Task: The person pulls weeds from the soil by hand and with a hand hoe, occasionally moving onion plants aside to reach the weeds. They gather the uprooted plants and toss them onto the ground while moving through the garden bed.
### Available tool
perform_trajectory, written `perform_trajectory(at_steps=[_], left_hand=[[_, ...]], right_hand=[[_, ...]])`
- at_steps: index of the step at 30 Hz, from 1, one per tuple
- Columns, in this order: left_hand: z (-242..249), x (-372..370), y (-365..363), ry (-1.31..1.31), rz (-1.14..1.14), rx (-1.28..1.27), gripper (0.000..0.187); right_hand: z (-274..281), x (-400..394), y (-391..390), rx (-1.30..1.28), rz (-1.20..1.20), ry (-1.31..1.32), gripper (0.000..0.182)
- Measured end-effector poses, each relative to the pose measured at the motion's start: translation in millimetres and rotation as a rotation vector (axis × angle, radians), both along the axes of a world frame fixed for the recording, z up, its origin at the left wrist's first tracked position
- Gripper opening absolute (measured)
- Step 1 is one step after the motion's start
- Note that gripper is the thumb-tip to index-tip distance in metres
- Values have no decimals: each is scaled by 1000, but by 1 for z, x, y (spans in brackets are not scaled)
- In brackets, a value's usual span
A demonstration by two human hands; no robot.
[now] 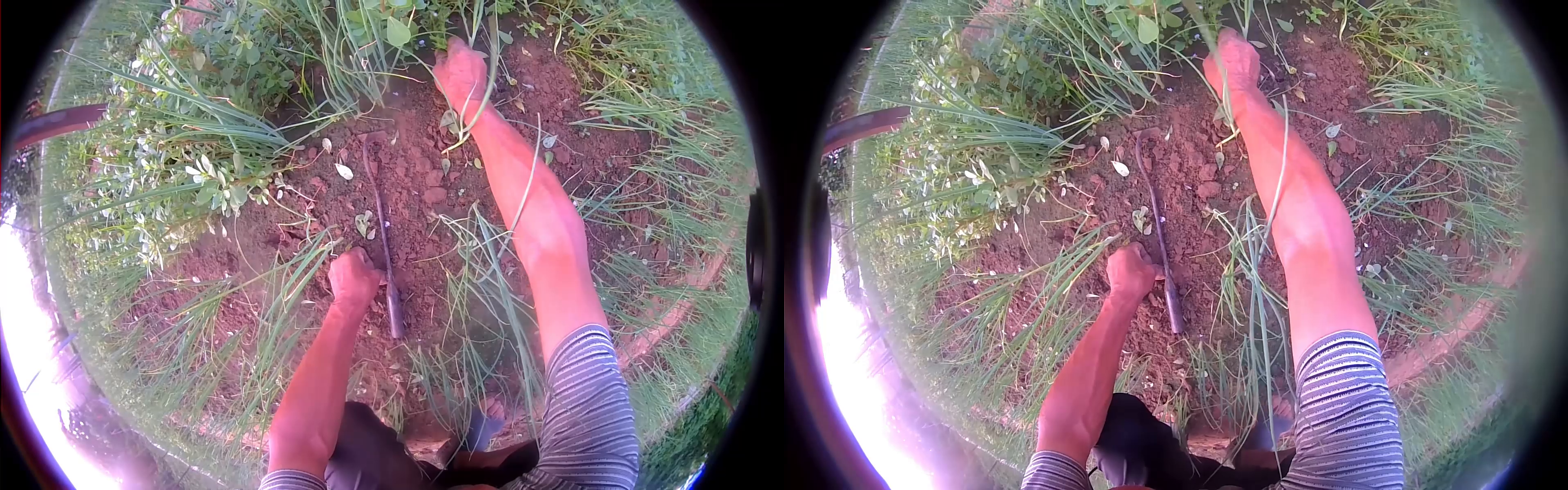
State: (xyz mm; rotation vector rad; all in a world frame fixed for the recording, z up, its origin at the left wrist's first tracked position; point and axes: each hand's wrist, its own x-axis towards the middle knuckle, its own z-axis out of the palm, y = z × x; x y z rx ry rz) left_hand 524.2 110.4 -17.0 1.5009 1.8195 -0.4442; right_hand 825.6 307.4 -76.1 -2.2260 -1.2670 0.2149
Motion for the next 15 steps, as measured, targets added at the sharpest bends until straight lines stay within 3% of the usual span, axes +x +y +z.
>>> perform_trajectory(at_steps=[5,9,11,14,15], left_hand=[[-3,-2,0,20,-15,-11,21],[-2,-2,-1,8,-42,3,19],[-1,-2,0,4,-19,-4,19],[-3,-3,0,-7,-12,-2,19],[1,0,1,11,16,-17,19]], right_hand=[[5,-2,-25,488,-131,458,20],[-13,-1,-21,244,209,-87,28],[-12,-8,4,152,113,303,25],[-11,-18,15,155,176,184,27],[1,-24,14,120,186,38,28]])
